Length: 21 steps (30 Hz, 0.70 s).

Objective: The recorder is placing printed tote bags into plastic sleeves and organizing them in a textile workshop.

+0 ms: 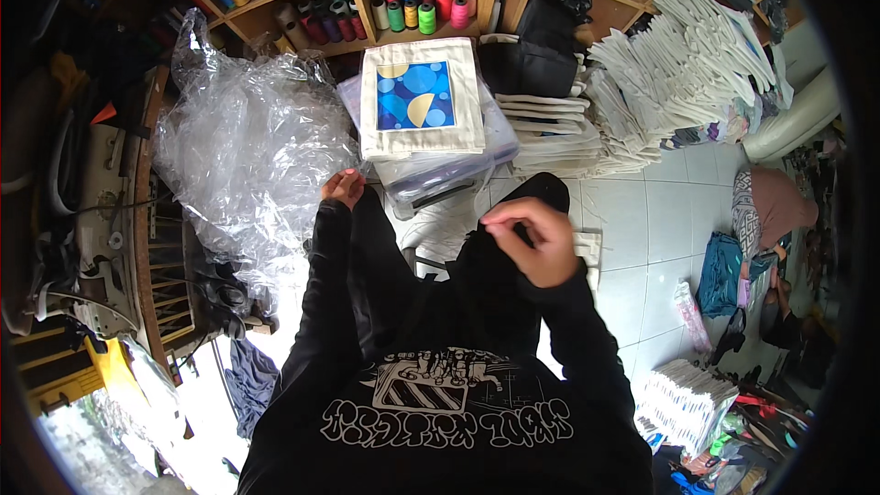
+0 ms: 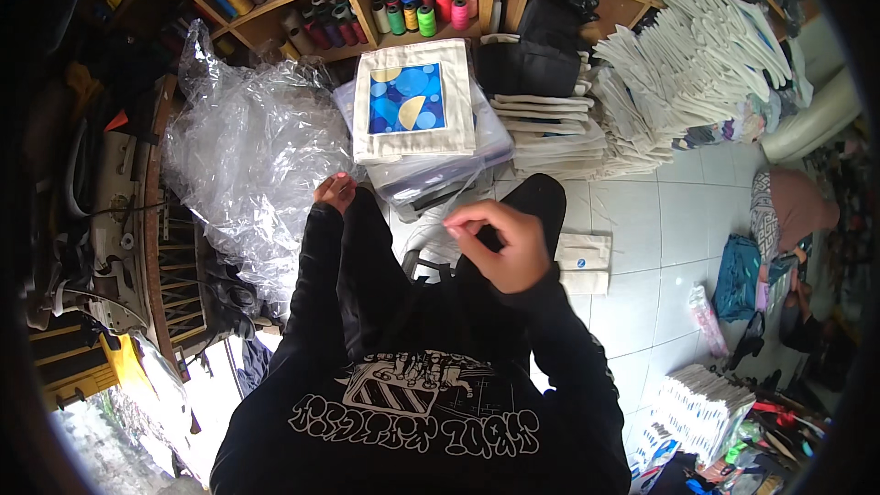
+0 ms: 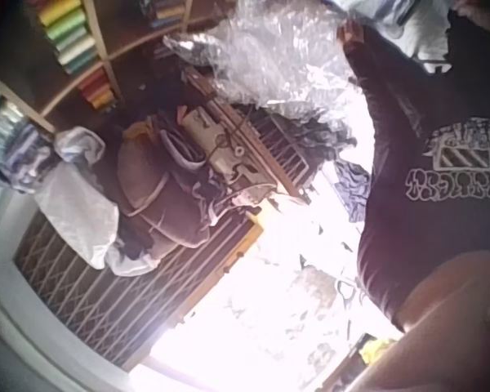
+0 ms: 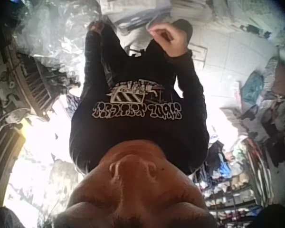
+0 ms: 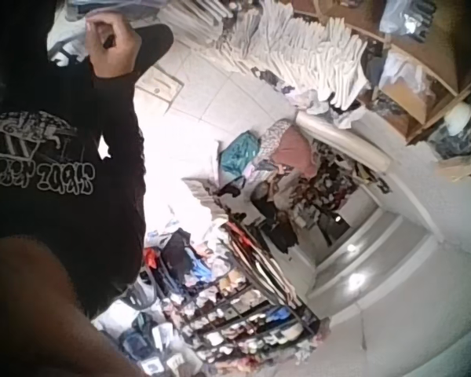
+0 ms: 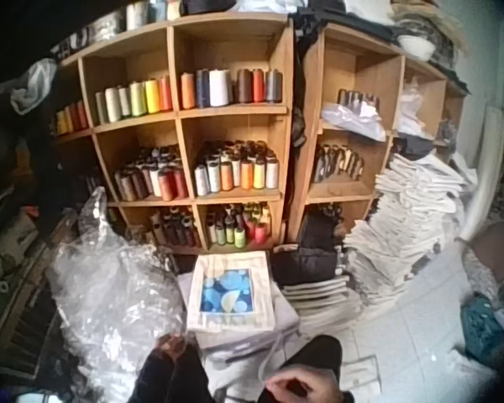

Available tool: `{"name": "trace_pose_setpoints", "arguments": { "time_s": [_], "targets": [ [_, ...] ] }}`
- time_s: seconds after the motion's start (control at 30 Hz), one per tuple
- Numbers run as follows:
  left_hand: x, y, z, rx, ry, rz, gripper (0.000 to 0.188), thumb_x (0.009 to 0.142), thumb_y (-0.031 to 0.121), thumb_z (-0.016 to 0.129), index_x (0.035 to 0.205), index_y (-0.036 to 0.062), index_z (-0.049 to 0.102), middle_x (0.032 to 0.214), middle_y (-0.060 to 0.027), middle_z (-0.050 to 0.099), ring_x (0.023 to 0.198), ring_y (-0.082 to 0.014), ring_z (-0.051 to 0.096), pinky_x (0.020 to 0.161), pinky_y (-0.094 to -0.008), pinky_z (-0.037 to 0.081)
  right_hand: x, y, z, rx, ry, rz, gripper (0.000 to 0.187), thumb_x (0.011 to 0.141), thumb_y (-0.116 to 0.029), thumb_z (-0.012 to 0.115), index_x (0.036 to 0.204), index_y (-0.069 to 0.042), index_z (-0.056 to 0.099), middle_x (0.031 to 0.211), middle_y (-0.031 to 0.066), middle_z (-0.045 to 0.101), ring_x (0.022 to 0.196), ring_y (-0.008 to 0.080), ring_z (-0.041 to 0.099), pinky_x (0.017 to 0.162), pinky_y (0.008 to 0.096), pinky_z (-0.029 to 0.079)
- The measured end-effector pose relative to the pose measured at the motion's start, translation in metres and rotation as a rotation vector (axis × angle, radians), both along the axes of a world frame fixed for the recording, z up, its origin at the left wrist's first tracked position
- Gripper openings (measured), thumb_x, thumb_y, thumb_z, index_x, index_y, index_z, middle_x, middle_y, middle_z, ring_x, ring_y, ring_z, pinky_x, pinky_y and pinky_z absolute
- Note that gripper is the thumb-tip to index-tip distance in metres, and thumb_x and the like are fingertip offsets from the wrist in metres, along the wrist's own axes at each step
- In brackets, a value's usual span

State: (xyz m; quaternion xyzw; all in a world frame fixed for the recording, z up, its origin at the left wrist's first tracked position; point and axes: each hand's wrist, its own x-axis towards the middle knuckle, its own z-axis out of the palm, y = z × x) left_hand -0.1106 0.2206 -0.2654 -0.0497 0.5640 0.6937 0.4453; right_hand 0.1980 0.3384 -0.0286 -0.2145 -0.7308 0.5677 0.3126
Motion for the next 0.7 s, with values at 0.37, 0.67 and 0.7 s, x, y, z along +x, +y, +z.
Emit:
{"name": "trace_pose_setpoints", "arguments": {
  "time_s": [0.37, 0.67, 0.7],
  "targets": [
    [0.009, 0.007, 0.002, -0.006, -0.011, -0.023, 0.012, 0.078, 0.009, 0.059, 0.088, 0.0073, 0.052, 0.078, -0.0047, 0.058, 0.073, -0.0155, 0.058, 0.063, -0.0272, 0.047, -0.055, -0.07, -0.263, 0.038, -0.5, 0.17, 0.006, 0.069, -0.003, 0.059, 0.075, -0.003, 0.057, 0.069, 0.0101, 0.06, 0.064, 0.0221, 0.06, 0.057, 0.0299, 0.047],
    [0.015, 0.009, -0.008, -0.03, -0.028, -0.015, 0.014, 0.078, 0.009, 0.06, 0.089, 0.0075, 0.052, 0.076, -0.0035, 0.058, 0.07, -0.0156, 0.06, 0.059, -0.0271, 0.047, -0.073, -0.113, -0.366, -0.04, -0.862, 0.254, 0.013, 0.063, -0.013, 0.06, 0.072, -0.004, 0.064, 0.077, 0.0164, 0.061, 0.075, 0.031, 0.06, 0.065, 0.0389, 0.046],
    [0.013, 0.005, -0.007, -0.035, -0.028, -0.009, 0.014, 0.078, 0.009, 0.06, 0.089, 0.0076, 0.052, 0.076, -0.0034, 0.058, 0.07, -0.0156, 0.06, 0.059, -0.027, 0.047, -0.074, -0.112, -0.362, -0.037, -0.857, 0.264, 0.013, 0.063, -0.013, 0.06, 0.072, -0.004, 0.064, 0.077, 0.0164, 0.061, 0.075, 0.031, 0.06, 0.065, 0.0389, 0.046]
  ]
}}
